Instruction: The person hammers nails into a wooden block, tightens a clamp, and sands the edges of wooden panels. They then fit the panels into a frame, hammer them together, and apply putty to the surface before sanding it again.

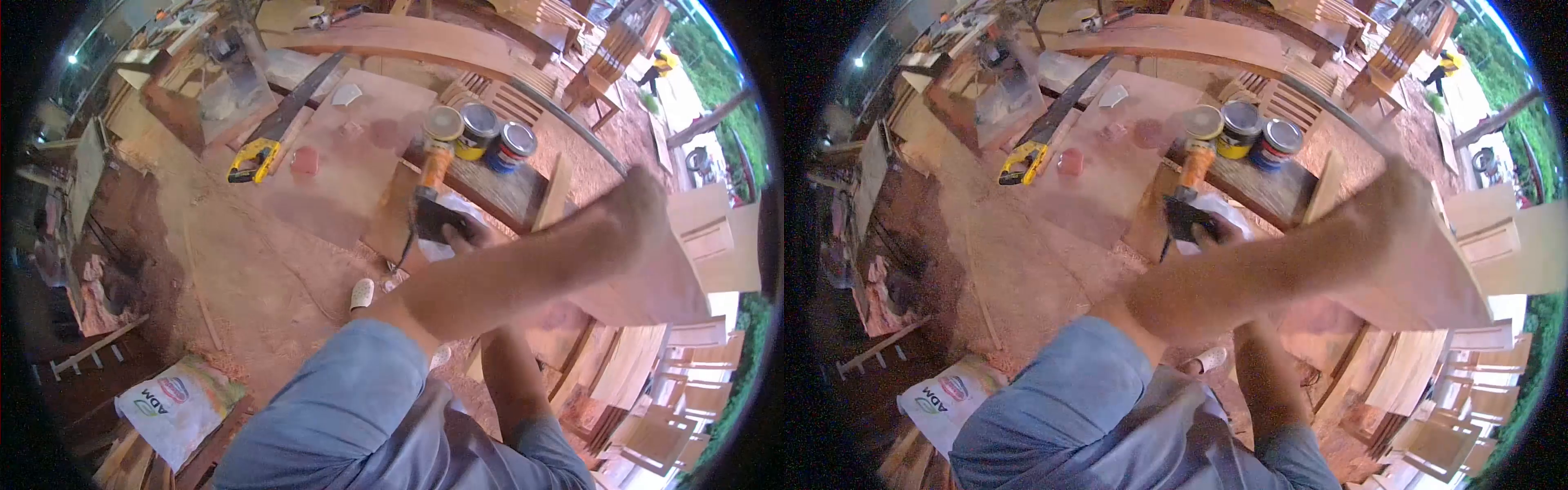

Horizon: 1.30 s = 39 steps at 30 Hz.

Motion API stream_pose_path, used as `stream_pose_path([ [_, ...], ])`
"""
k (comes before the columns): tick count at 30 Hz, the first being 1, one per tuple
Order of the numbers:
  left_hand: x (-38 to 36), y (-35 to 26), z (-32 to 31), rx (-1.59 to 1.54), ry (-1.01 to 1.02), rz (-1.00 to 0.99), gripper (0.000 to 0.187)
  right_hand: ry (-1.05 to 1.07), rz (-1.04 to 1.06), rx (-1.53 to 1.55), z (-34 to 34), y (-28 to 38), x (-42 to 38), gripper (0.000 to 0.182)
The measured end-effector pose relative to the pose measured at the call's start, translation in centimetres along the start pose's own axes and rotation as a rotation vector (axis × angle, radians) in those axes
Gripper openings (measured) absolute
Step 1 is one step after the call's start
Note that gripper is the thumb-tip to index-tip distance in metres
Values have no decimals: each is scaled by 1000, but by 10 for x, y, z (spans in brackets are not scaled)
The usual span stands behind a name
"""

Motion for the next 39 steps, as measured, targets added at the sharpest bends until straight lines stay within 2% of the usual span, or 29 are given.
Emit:
stream_pose_path([
  [2,-8,11,7,-165,65,-208,33,99,125,-134,-37,-57,49,23],
  [3,-10,13,9,-244,97,-317,33,108,119,-137,-55,-51,68,23],
  [5,-16,11,12,-396,158,-553,34,180,429,-427,-94,-29,105,25],
  [6,-21,7,12,-468,189,-671,35,181,428,-424,-107,-36,123,25],
  [8,-24,-11,3,-488,192,-731,29,183,655,-639,-133,-51,153,30],
  [9,-27,-13,-2,-489,198,-728,29,238,653,-671,-144,-57,166,34],
  [10,-31,-16,-6,-518,165,-760,34,237,649,-665,-151,-65,176,34],
  [12,-38,-13,-10,-551,137,-788,42,232,798,-849,-163,-79,186,37],
  [14,-40,-10,-10,-525,17,-808,31,192,829,-909,-170,-93,189,38],
  [15,-49,-27,-26,-595,-286,-638,19,139,858,-971,-175,-97,187,39],
  [16,-46,-38,-31,-591,-261,-636,19,133,848,-949,-179,-105,186,39],
  [18,-44,-54,-33,-653,-154,-656,18,220,697,-901,-183,-125,181,31],
  [19,-45,-49,-34,-677,-190,-673,17,206,674,-892,-181,-123,179,31],
  [20,-47,-55,-33,-690,-171,-690,17,300,585,-909,-179,-117,181,30],
  [21,-47,-64,-31,-686,-77,-733,22,392,502,-927,-175,-112,185,29],
  [22,-46,-72,-28,-677,11,-771,27,379,492,-932,-171,-108,187,29],
  [23,-42,-63,-25,-625,122,-775,29,438,439,-913,-170,-107,191,28],
  [25,-36,-42,-22,-615,149,-792,28,486,391,-892,-171,-96,199,27],
  [27,-28,-17,-16,-595,176,-750,28,532,100,-897,-169,-93,205,24],
  [28,-27,-15,-17,-582,174,-753,28,525,112,-897,-168,-89,209,24],
  [30,-27,-11,-18,-549,31,-734,28,628,189,-907,-169,-81,213,22],
  [31,-21,-12,-19,-585,113,-712,35,617,184,-915,-165,-79,219,22],
  [32,-18,-11,-15,-597,105,-729,35,578,151,-902,-160,-70,227,22],
  [34,-14,-1,-14,-682,223,-649,24,535,91,-904,-156,-59,217,22],
  [35,-13,1,-15,-751,186,-570,24,198,105,-682,-149,-49,204,22],
  [36,-11,5,-11,-768,183,-580,24,-133,126,-454,-139,-43,188,23],
  [37,-9,11,-10,-750,221,-578,25,-233,91,-192,-139,-68,170,28],
  [38,-8,14,-10,-732,261,-572,26,-237,82,-202,-141,-83,151,28],
  [39,-7,14,-11,-751,257,-548,34,-271,-120,-69,-143,-103,129,28],
])
Point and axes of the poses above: each hand's wrist, its own x-axis towards the middle knuckle, its own z-axis out of the back of the hand, y = z × x, the point moved 4 cm from there along x, towards the middle knuckle, and after that the axes turned 13 degrees about z, right-handed, at the moved point
